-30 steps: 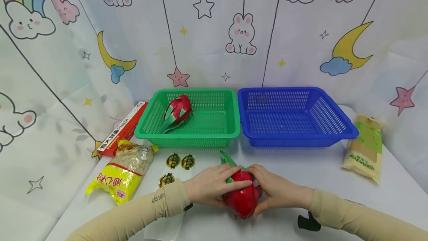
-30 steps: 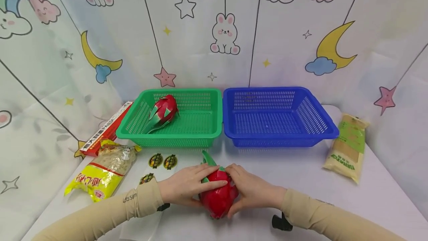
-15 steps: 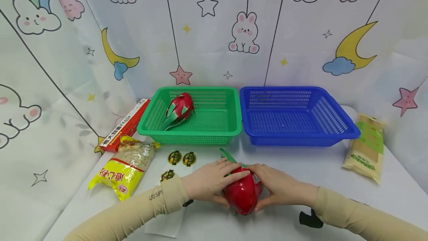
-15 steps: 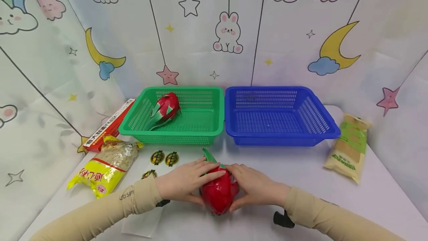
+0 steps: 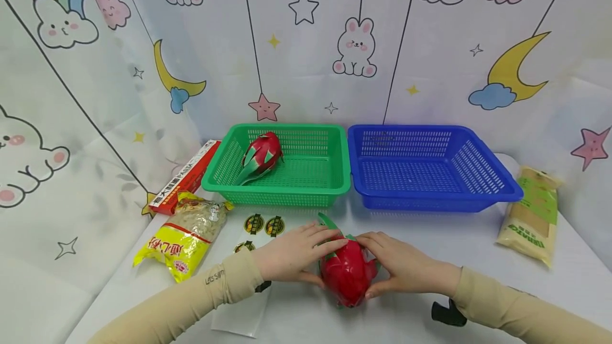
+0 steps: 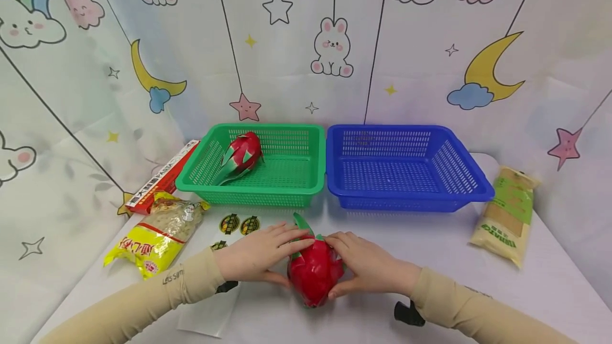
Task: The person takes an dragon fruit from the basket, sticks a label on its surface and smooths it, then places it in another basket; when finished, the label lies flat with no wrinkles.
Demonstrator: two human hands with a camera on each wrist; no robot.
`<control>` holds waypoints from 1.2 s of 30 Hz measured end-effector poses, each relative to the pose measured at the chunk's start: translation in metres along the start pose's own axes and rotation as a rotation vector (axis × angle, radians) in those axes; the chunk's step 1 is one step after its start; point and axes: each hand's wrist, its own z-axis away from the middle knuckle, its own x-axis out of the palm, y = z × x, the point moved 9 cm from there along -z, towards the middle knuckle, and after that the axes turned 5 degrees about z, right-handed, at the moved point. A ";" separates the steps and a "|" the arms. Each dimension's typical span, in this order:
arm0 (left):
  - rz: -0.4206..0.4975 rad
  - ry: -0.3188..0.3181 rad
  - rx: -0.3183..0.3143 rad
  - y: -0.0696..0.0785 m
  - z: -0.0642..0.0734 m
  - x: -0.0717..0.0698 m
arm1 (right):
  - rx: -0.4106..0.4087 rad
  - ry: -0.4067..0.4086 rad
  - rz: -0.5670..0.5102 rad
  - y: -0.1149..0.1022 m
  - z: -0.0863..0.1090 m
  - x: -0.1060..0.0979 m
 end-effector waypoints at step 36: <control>0.148 -0.027 -0.843 -0.110 0.116 0.022 | 0.148 0.093 0.014 0.011 -0.012 -0.030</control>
